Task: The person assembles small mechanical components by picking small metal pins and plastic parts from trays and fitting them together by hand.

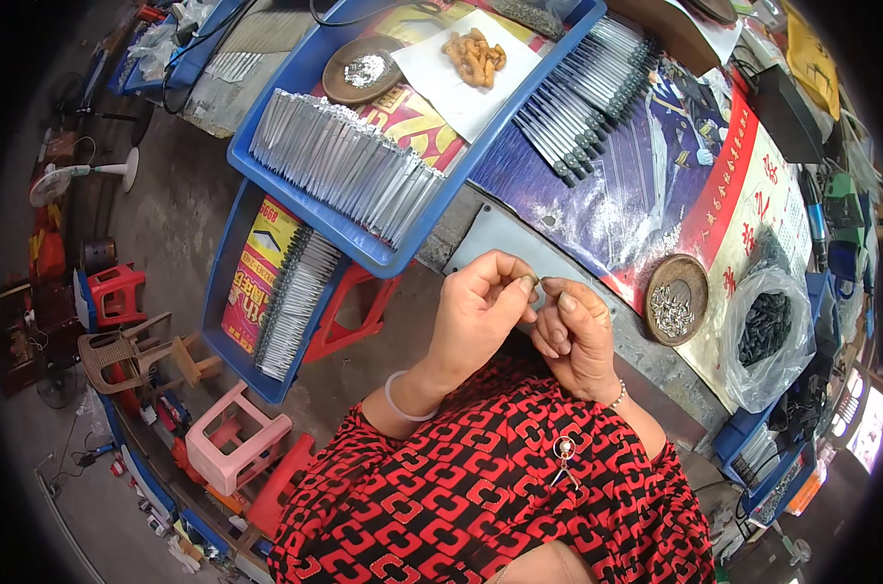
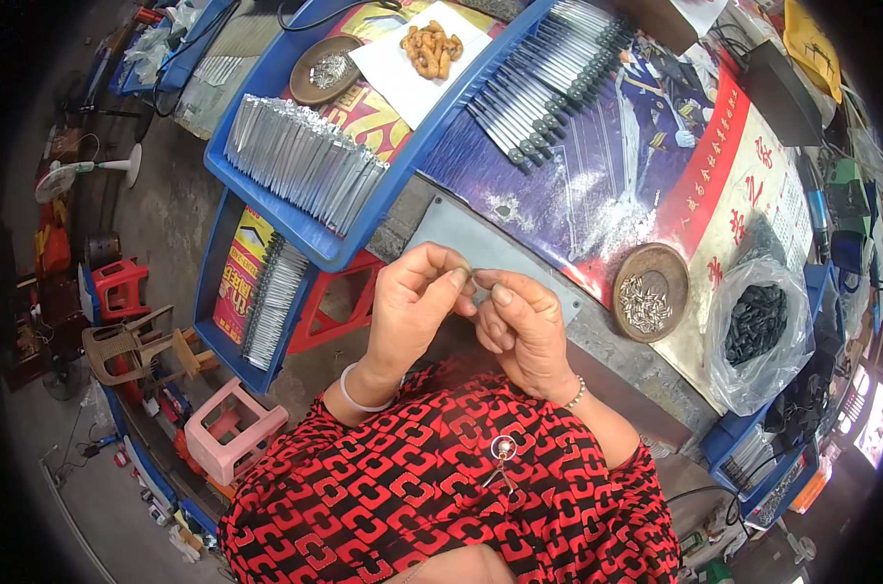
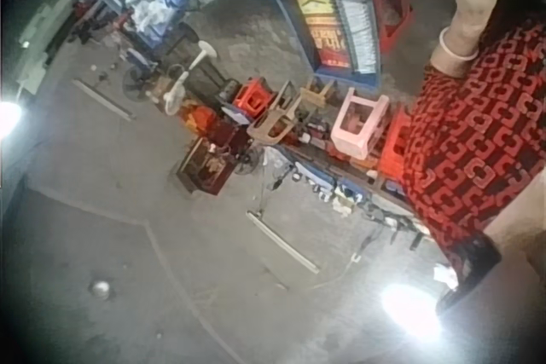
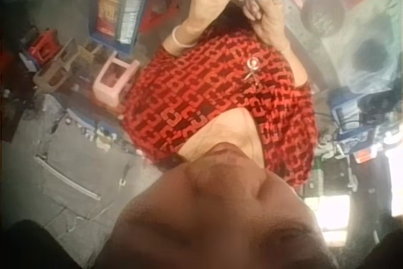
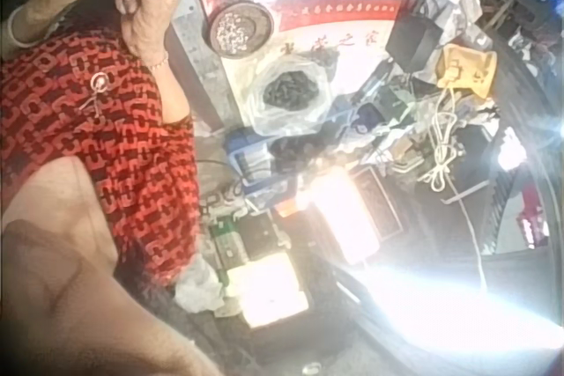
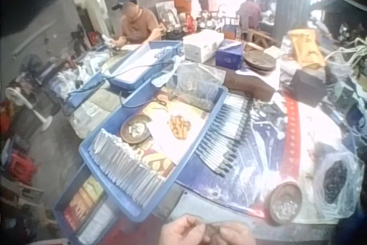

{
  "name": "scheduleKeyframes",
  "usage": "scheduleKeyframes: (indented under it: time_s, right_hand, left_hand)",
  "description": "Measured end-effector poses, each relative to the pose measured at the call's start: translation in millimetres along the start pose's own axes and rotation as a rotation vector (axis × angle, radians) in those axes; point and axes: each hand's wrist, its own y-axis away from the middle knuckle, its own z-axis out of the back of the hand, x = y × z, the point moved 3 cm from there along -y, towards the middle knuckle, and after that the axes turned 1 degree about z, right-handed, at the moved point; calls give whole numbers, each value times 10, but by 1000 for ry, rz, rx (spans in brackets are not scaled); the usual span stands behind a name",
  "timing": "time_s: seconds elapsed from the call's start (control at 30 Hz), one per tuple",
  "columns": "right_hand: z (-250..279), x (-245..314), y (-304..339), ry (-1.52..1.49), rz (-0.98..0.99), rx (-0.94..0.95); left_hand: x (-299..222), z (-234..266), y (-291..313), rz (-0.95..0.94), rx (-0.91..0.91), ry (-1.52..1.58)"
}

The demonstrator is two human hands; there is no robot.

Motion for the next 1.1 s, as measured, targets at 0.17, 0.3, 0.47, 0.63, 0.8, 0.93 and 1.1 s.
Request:
scheduleKeyframes:
  time_s: [0.17, 0.3, 0.47, 0.63, 0.8, 0.93, 1.1]
  right_hand:
    - [-30, 18, -9, 9, -36, -52]
    - [-1, 20, -18, 19, -29, -62]
    - [-3, 26, -22, 59, 10, -50]
    - [19, 34, -31, 119, 29, -64]
    - [51, 41, -14, 278, 100, -118]
    - [65, 63, 27, 490, 176, -120]
    - [51, 59, 38, 627, 288, -102]
  left_hand:
    - [-11, -2, 30, 19, 21, -24]
    - [-49, -49, 47, -14, 13, 3]
    - [-67, -35, 64, -273, -59, -321]
    - [-185, -50, 34, -497, -56, -619]
    - [-206, -44, 7, -504, -15, -734]
    - [-202, -63, -15, -407, -7, -697]
    - [-147, -117, -3, -363, -28, -686]
